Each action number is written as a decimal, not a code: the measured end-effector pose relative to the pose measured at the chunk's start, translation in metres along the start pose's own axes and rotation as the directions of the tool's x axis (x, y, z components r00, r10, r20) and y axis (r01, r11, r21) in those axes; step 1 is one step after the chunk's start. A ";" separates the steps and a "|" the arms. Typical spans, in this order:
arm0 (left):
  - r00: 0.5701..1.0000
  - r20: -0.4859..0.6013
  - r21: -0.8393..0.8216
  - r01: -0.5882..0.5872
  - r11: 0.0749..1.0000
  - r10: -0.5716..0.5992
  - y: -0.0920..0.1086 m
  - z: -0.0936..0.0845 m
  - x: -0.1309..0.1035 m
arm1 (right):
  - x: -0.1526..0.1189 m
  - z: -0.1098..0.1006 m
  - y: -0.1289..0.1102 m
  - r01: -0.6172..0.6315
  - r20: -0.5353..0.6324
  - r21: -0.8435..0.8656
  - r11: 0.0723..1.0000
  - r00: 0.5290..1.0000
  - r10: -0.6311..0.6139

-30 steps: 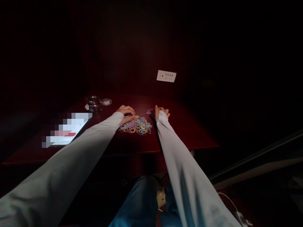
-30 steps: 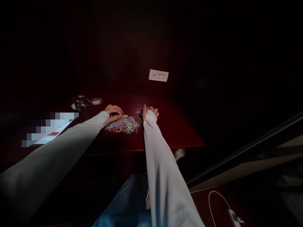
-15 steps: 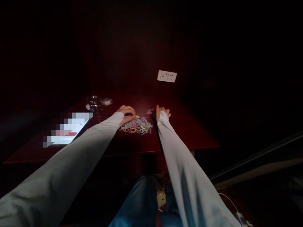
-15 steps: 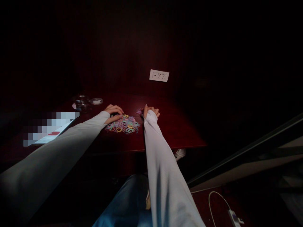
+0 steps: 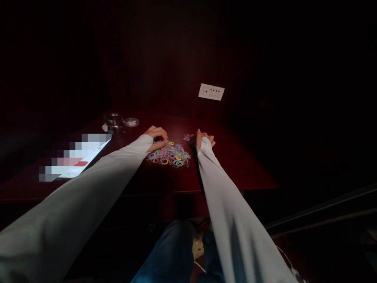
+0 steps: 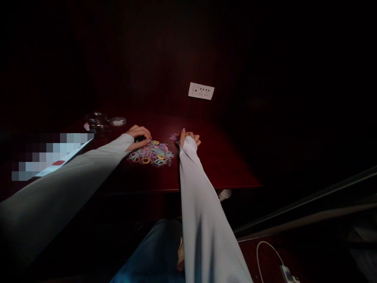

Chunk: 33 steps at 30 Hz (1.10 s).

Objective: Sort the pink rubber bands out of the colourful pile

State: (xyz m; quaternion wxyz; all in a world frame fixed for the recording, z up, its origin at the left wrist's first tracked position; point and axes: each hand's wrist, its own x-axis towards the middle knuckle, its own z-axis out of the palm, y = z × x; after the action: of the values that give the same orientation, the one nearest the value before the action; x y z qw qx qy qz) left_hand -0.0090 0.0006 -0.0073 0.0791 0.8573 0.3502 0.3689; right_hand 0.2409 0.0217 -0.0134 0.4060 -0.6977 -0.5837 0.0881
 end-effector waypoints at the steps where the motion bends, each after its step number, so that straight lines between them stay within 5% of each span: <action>1: 1.000 0.004 0.003 0.000 1.000 0.000 0.000 0.000 0.001 | 0.000 0.000 0.000 0.007 -0.013 0.002 1.000 1.000 -0.007; 9: 0.997 0.002 0.011 0.074 0.997 -0.074 -0.003 0.002 -0.002 | -0.006 -0.003 -0.003 0.131 -0.048 -0.136 0.982 0.989 -0.138; 17: 0.988 0.017 0.116 0.150 0.982 -0.152 -0.001 0.008 -0.043 | -0.043 -0.020 0.002 0.297 -0.016 -0.280 0.913 0.949 -0.313; 20: 0.955 -0.074 0.093 0.292 0.952 -0.286 0.011 0.019 -0.055 | -0.064 -0.033 0.006 0.347 0.011 -0.249 0.904 0.935 -0.355; 23: 0.850 -0.185 0.048 0.509 0.859 -0.493 0.030 0.030 -0.058 | -0.086 -0.035 0.001 0.195 -0.058 -0.130 0.972 0.977 -0.204; 26: 0.791 -0.235 0.034 0.588 0.808 -0.565 0.047 0.035 -0.054 | -0.105 -0.023 -0.012 -0.014 -0.182 0.041 0.999 0.983 0.021; 33: 0.790 -0.147 0.092 0.610 0.787 -0.595 0.055 0.038 -0.042 | -0.110 0.009 -0.039 0.001 -0.180 0.152 0.988 0.983 0.027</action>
State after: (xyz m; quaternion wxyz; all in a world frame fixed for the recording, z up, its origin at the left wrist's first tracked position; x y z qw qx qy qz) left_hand 0.0267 -0.0630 -0.0376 0.1153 0.6824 0.6333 0.3464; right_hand 0.1729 -0.0723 -0.0319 0.5090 -0.6737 -0.5310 0.0709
